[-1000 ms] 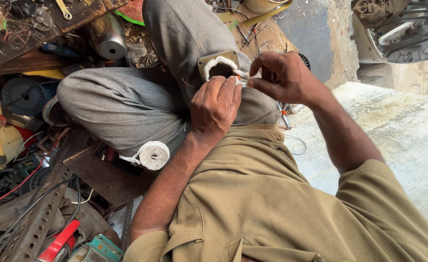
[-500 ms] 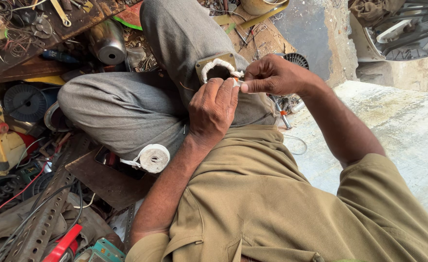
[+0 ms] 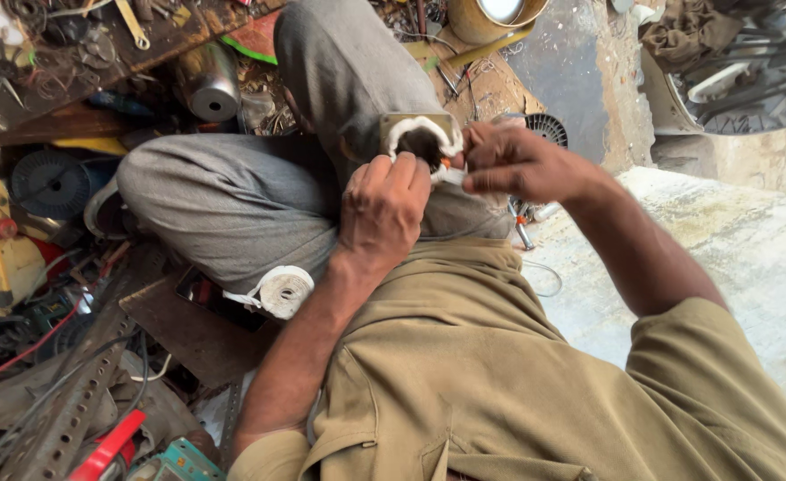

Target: The person sits cross-legged on the floor and wraps white tape around a motor component. They then use pliers to adjust the component and a screwdriver to tighten or adjust parts inside the motor housing.

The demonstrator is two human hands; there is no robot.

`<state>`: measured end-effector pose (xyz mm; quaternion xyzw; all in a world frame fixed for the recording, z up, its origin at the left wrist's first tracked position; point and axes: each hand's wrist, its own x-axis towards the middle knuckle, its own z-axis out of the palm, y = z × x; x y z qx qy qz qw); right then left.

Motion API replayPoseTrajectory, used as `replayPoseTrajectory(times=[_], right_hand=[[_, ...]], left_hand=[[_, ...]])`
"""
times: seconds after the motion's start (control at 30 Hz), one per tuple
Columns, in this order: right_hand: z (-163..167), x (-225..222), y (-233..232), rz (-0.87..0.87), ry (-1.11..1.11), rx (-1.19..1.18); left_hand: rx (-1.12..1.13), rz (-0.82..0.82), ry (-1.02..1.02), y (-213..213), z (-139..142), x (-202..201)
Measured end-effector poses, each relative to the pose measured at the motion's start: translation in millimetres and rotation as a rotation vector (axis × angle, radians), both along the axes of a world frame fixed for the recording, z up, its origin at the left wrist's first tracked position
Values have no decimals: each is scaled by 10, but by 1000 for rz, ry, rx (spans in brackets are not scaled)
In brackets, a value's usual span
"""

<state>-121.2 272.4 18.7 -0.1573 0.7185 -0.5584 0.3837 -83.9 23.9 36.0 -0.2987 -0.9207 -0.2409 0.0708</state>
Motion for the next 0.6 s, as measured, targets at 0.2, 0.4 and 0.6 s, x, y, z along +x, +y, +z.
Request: replayPoseTrajectory(times=[0.2,0.4,0.6], right_hand=[[227,346,-213,-56,41,-145],[187,388,-388,-96,85,100],[312,471,-319,-120,-60,1]], left_hand=[[-14,-160,95,-398,187,-38],[-122,-260,121,-501,-51,-248],[199,-90,173,-477,-51,-29]])
